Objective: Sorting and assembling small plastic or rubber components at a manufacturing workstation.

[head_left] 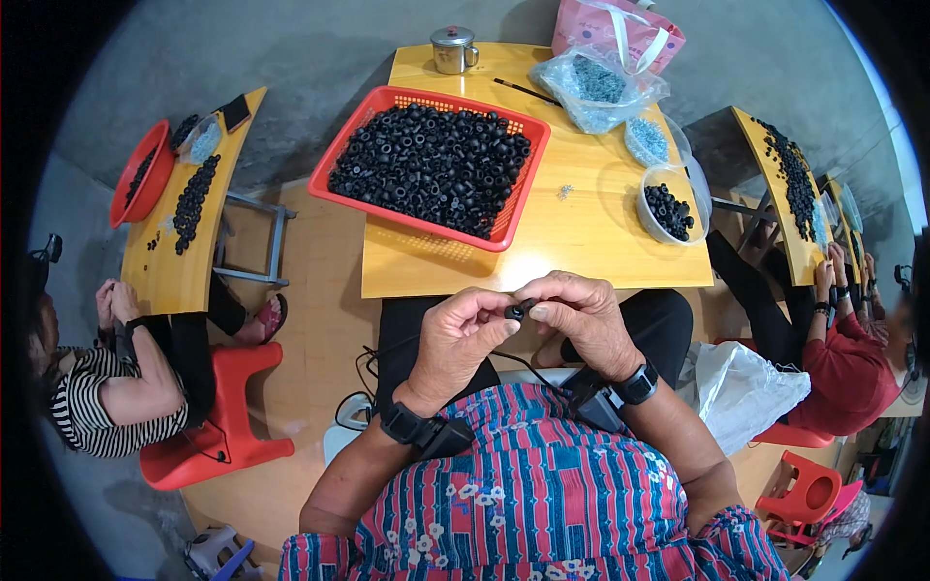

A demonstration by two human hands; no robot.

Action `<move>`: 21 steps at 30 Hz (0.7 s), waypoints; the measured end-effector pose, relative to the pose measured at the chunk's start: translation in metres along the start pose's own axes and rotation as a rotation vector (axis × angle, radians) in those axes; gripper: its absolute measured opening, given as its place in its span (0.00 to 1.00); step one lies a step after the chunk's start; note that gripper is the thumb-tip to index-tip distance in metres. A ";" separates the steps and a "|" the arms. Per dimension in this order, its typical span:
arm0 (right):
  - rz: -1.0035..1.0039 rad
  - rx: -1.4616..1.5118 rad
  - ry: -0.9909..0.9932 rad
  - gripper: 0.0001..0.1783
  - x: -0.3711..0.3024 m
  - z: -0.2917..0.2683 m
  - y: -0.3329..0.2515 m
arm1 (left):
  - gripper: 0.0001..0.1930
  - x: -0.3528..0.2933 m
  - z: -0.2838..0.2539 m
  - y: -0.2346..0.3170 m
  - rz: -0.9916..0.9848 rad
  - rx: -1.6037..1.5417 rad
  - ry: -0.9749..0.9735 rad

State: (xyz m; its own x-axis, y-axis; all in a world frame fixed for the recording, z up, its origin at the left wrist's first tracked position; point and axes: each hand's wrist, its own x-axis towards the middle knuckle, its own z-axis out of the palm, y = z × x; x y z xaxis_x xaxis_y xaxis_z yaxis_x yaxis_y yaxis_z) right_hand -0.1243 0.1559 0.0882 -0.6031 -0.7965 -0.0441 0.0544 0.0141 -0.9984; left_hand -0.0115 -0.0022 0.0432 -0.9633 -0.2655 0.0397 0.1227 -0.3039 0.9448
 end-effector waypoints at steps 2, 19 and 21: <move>-0.004 -0.007 -0.009 0.11 0.000 -0.001 0.001 | 0.11 0.000 0.000 0.002 0.007 0.030 0.005; -0.040 -0.111 -0.013 0.11 0.000 -0.003 0.003 | 0.09 0.001 -0.001 0.010 0.041 0.250 -0.011; -0.072 -0.144 -0.012 0.11 0.001 -0.003 0.004 | 0.09 0.001 -0.001 0.011 0.040 0.278 -0.004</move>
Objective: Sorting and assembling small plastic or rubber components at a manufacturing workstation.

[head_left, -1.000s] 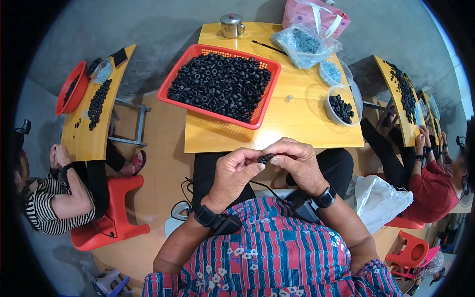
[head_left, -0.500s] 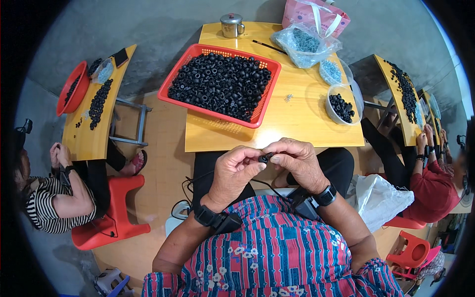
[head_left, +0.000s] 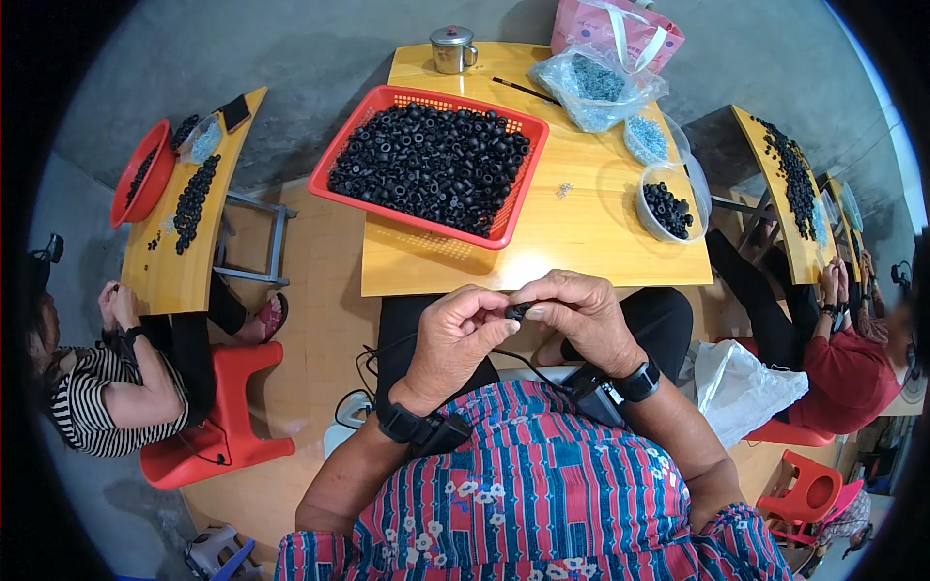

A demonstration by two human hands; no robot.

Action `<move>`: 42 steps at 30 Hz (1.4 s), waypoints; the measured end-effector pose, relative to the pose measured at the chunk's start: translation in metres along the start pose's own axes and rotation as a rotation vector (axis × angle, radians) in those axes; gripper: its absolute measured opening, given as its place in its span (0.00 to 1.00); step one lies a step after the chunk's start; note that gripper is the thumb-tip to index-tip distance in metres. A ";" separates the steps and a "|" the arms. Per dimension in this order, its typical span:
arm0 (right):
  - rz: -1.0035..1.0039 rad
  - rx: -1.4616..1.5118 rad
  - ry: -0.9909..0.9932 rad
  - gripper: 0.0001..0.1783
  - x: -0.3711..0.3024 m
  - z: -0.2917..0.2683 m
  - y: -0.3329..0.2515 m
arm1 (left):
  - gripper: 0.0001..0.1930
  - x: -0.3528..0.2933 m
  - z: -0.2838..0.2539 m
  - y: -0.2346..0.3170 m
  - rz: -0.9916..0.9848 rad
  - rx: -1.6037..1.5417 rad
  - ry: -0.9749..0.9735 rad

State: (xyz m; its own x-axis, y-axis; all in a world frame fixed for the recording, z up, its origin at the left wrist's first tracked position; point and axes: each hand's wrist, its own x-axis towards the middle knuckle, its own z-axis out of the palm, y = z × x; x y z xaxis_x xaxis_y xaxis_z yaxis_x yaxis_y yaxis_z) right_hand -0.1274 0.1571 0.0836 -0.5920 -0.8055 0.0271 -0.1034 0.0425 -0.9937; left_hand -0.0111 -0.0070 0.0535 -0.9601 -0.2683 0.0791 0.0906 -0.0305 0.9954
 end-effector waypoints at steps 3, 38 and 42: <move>0.002 -0.012 -0.025 0.11 0.000 -0.001 0.000 | 0.08 -0.001 0.001 -0.003 -0.008 -0.030 -0.001; -0.023 0.091 0.119 0.11 -0.010 0.014 0.020 | 0.06 0.000 0.006 -0.008 -0.077 -0.051 0.011; -0.066 0.043 0.143 0.12 -0.011 0.017 0.023 | 0.06 -0.002 0.005 -0.010 -0.102 -0.098 0.012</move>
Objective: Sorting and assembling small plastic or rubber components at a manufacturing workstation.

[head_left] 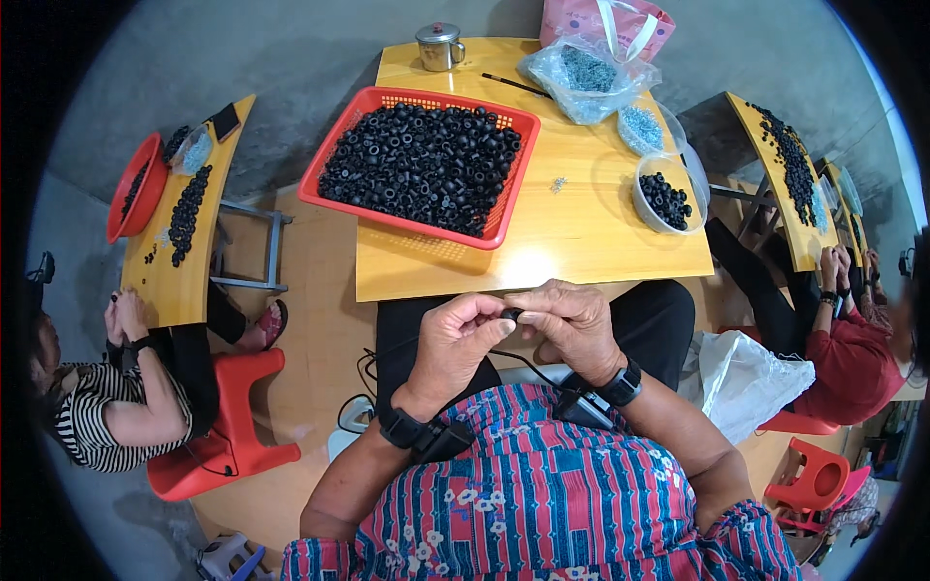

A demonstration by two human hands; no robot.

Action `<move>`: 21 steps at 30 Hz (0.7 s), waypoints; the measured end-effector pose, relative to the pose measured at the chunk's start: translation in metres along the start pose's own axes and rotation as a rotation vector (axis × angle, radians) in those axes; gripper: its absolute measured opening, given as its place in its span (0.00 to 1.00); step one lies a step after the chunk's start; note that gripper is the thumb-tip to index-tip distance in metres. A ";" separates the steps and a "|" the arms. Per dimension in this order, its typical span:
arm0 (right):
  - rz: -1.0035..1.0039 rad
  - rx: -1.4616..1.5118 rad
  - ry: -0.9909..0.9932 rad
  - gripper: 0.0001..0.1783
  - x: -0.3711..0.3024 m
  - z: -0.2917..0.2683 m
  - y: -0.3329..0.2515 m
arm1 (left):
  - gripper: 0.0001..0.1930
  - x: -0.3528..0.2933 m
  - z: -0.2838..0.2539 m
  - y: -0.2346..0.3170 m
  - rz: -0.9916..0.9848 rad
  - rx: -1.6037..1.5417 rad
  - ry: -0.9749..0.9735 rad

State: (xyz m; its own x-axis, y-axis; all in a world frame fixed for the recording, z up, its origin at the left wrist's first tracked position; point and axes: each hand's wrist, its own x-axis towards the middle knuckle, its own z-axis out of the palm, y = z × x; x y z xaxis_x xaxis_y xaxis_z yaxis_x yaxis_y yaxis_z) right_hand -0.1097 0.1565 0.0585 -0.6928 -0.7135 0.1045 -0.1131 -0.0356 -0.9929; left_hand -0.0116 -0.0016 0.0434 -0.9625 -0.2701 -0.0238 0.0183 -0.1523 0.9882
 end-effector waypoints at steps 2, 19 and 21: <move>-0.039 -0.034 -0.004 0.12 0.001 0.000 -0.001 | 0.06 0.000 0.001 -0.001 -0.017 -0.037 -0.004; 0.245 0.314 -0.126 0.10 0.012 -0.008 0.011 | 0.08 0.000 -0.009 -0.010 -0.052 0.021 -0.022; 0.339 0.369 -0.133 0.09 0.014 -0.008 0.008 | 0.08 0.000 -0.011 -0.009 -0.028 0.059 -0.028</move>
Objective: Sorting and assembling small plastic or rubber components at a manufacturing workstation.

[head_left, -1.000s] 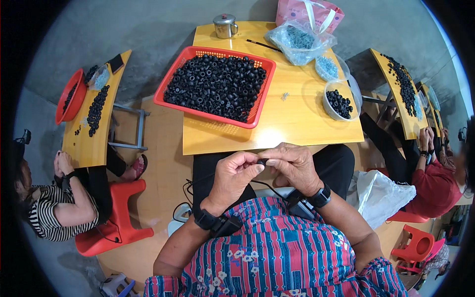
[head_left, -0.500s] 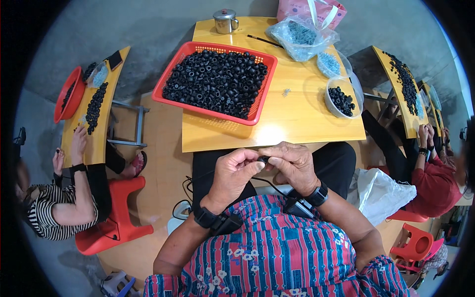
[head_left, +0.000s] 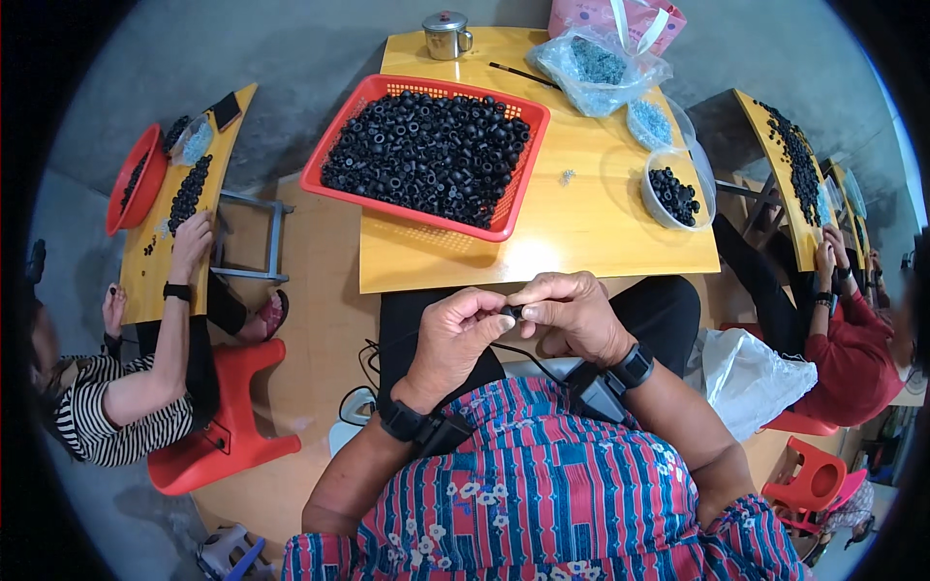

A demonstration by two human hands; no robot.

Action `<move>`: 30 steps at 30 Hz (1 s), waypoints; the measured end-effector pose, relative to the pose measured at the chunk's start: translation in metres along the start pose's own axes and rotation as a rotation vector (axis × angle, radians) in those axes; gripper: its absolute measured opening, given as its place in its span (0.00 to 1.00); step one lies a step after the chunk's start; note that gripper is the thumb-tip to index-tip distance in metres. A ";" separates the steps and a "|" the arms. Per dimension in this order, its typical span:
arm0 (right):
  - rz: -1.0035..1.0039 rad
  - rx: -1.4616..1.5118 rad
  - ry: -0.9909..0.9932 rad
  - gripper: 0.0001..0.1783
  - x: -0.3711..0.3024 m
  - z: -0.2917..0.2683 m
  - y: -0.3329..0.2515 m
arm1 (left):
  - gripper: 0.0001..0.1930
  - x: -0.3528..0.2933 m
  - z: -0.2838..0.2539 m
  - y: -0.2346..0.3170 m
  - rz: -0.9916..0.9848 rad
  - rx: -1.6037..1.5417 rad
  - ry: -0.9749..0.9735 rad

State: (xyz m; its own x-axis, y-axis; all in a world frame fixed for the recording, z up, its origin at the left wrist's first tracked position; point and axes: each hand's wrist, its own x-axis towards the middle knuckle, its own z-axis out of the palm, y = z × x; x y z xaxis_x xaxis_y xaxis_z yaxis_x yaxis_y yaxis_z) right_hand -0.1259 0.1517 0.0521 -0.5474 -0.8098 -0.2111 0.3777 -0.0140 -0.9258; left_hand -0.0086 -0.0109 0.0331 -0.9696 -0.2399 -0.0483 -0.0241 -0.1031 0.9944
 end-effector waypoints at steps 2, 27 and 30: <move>0.071 0.062 -0.003 0.09 0.001 0.001 -0.001 | 0.08 -0.001 -0.001 0.001 0.002 -0.034 -0.004; -0.342 -0.308 0.084 0.11 -0.001 0.011 0.011 | 0.10 -0.004 0.001 -0.003 -0.178 -0.347 -0.002; -0.394 -0.418 0.137 0.11 -0.002 0.014 0.008 | 0.09 -0.002 0.006 -0.003 -0.189 -0.363 0.030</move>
State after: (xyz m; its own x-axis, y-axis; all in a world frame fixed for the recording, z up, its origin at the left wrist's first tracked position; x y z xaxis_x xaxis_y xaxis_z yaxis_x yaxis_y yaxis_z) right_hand -0.1114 0.1448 0.0499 -0.6883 -0.7073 0.1609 -0.1850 -0.0433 -0.9818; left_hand -0.0081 -0.0044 0.0305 -0.9486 -0.2114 -0.2355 -0.1087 -0.4811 0.8699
